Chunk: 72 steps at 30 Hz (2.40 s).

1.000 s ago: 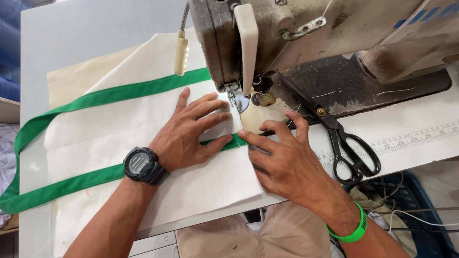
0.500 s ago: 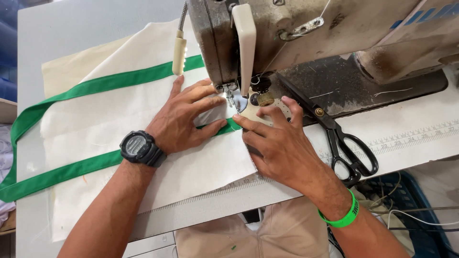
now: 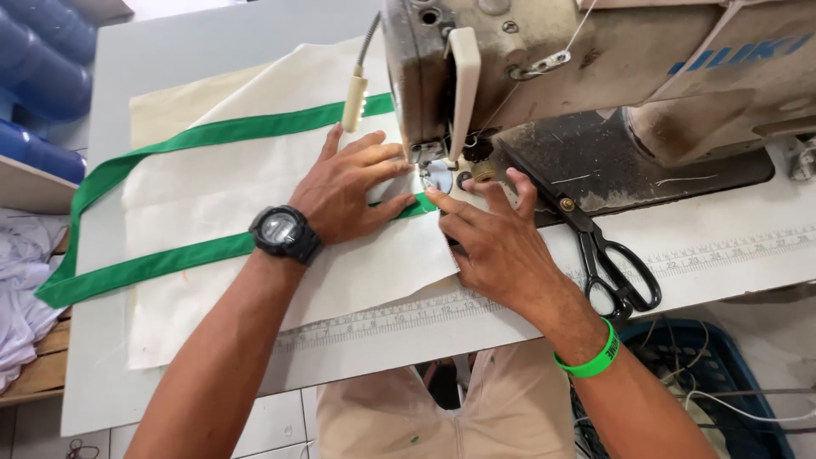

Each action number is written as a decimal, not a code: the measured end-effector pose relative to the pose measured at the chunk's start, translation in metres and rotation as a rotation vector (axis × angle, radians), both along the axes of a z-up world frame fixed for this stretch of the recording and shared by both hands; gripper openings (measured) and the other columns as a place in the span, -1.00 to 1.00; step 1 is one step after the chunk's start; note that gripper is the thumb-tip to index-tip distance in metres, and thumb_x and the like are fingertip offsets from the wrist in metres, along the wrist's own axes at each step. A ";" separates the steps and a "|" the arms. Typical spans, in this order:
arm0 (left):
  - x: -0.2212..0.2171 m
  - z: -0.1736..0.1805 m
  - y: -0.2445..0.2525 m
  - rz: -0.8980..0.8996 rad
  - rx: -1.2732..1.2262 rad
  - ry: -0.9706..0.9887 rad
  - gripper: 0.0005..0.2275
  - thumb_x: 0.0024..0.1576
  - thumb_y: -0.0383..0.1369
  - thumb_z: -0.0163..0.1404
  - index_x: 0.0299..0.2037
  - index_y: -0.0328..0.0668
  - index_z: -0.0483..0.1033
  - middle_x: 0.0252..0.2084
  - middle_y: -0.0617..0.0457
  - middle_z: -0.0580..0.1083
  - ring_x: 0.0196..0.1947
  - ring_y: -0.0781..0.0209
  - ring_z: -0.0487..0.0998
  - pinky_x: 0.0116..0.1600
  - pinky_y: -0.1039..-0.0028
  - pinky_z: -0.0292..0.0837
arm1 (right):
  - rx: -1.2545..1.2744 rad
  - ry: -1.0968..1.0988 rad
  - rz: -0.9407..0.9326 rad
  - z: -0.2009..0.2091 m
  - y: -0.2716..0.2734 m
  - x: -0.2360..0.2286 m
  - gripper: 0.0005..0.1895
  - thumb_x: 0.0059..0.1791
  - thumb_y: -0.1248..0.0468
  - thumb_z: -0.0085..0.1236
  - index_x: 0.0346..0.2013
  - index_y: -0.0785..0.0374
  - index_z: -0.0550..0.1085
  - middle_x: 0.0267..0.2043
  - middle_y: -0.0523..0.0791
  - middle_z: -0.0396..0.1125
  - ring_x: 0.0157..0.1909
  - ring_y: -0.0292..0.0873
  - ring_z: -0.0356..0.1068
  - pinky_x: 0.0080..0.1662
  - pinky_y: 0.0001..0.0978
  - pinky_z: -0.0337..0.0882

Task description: Sewing green straps and finishing edges on a white fabric tote bag using an industrial sewing machine.

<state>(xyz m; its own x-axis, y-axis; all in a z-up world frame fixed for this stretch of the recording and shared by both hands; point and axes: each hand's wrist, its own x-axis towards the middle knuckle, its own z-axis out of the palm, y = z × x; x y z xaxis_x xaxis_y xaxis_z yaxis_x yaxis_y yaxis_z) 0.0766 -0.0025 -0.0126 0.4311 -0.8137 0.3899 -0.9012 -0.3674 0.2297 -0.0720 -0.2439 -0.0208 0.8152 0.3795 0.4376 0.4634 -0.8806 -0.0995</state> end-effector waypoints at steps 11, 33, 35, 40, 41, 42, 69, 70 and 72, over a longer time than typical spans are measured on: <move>-0.088 -0.036 -0.013 0.206 -0.230 0.051 -0.75 0.36 -0.23 0.16 0.21 0.04 0.64 0.27 0.00 0.58 0.38 -0.17 0.53 0.53 -0.18 0.14 | 0.031 0.057 -0.049 -0.009 -0.001 -0.002 -0.64 0.18 -0.16 0.14 0.02 -0.01 0.58 0.39 -0.24 0.44 0.48 0.02 0.23 0.44 0.43 -0.06; -0.093 -0.026 -0.020 0.202 -0.191 0.010 -0.80 0.32 -0.24 0.20 0.10 0.00 0.64 0.22 0.00 0.58 0.37 -0.21 0.54 0.53 -0.18 0.18 | 0.219 -0.036 0.152 -0.020 -0.019 -0.029 -0.82 0.08 0.01 0.37 -0.15 -0.04 0.62 0.06 -0.19 0.40 0.21 -0.04 0.36 0.44 0.38 0.03; -0.095 -0.031 -0.022 0.186 -0.242 0.066 -0.77 0.30 -0.24 0.24 0.11 -0.04 0.65 0.25 -0.04 0.56 0.41 -0.23 0.52 0.57 -0.17 0.12 | 0.266 -0.002 0.148 -0.020 -0.021 -0.030 -0.83 0.09 -0.01 0.37 -0.12 -0.10 0.63 0.07 -0.21 0.39 0.22 -0.06 0.37 0.44 0.33 0.03; -0.100 -0.023 -0.022 0.180 -0.214 0.062 -0.68 0.28 -0.15 0.28 0.14 -0.07 0.62 0.29 -0.08 0.53 0.43 -0.25 0.50 0.59 -0.18 0.07 | 0.318 0.033 0.168 -0.012 -0.020 -0.034 -0.89 0.10 0.04 0.35 -0.11 -0.12 0.64 0.08 -0.21 0.38 0.25 -0.07 0.35 0.44 0.27 0.00; -0.101 -0.021 -0.022 0.179 -0.208 0.077 -0.67 0.27 -0.15 0.29 0.14 -0.09 0.62 0.29 -0.10 0.53 0.42 -0.27 0.49 0.59 -0.20 0.06 | 0.335 0.040 0.179 -0.011 -0.020 -0.033 -0.92 0.09 0.07 0.36 -0.15 -0.10 0.65 0.07 -0.21 0.38 0.25 -0.07 0.34 0.44 0.26 -0.01; -0.100 -0.020 -0.022 0.178 -0.207 0.076 -0.67 0.27 -0.15 0.29 0.14 -0.09 0.62 0.29 -0.10 0.53 0.42 -0.27 0.49 0.59 -0.20 0.06 | 0.336 0.038 0.179 -0.011 -0.020 -0.033 -0.92 0.09 0.07 0.36 -0.15 -0.10 0.65 0.07 -0.21 0.38 0.25 -0.07 0.34 0.44 0.26 -0.01; -0.092 -0.026 -0.014 0.138 -0.170 -0.020 -0.64 0.32 -0.09 0.17 0.23 -0.05 0.60 0.23 0.00 0.55 0.40 -0.17 0.51 0.58 -0.14 0.08 | 0.280 0.071 0.205 -0.013 -0.011 -0.032 -0.92 0.08 0.08 0.35 -0.23 -0.07 0.64 -0.09 -0.23 0.35 0.15 -0.11 0.38 0.43 0.28 0.01; -0.091 -0.025 -0.013 0.139 -0.161 -0.019 -0.63 0.32 -0.11 0.17 0.24 -0.06 0.60 0.23 -0.01 0.54 0.40 -0.18 0.51 0.58 -0.15 0.08 | 0.281 0.071 0.202 -0.015 -0.011 -0.031 -0.92 0.08 0.07 0.34 -0.22 -0.08 0.64 -0.09 -0.24 0.35 0.16 -0.11 0.38 0.43 0.26 0.00; -0.090 -0.024 -0.012 0.143 -0.152 -0.016 -0.62 0.32 -0.12 0.17 0.26 -0.07 0.59 0.23 -0.03 0.54 0.40 -0.19 0.50 0.57 -0.16 0.09 | 0.284 0.074 0.201 -0.016 -0.009 -0.030 -0.91 0.09 0.05 0.33 -0.20 -0.09 0.64 -0.09 -0.24 0.34 0.17 -0.12 0.38 0.43 0.25 0.00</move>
